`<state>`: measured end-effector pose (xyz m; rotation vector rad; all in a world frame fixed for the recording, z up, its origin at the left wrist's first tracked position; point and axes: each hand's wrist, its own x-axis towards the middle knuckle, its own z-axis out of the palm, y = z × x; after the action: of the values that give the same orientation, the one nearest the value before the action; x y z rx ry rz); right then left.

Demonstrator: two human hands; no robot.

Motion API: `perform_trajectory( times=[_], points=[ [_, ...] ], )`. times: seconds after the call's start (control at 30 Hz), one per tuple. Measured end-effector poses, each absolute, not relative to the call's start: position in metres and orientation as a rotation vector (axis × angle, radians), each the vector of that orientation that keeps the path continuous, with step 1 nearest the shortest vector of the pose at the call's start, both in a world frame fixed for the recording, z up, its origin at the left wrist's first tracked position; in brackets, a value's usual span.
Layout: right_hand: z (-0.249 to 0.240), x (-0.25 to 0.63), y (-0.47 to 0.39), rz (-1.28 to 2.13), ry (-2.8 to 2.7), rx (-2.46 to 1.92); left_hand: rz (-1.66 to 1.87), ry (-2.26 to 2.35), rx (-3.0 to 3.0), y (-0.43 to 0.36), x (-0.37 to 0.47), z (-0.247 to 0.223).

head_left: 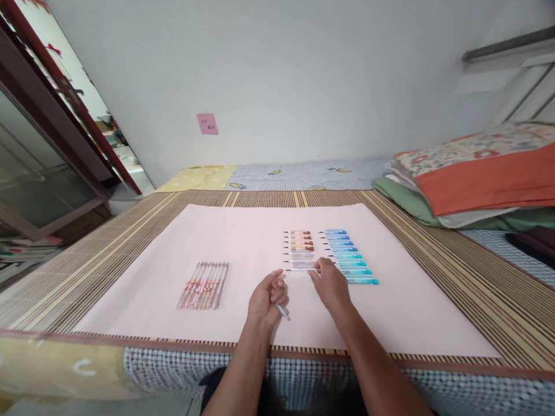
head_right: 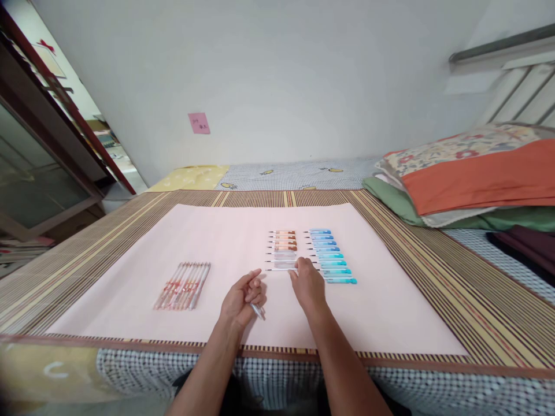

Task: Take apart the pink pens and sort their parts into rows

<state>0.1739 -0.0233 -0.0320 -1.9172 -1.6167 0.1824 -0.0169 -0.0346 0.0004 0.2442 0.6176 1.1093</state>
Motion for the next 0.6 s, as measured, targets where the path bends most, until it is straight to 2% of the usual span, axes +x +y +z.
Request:
perform_trajectory(
  times=[0.6],
  points=[
    [-0.0273, 0.1736, -0.027, 0.124, -1.581, -1.933, 1.112, 0.617, 0.23, -0.0344, -0.0172, 0.0017]
  ],
)
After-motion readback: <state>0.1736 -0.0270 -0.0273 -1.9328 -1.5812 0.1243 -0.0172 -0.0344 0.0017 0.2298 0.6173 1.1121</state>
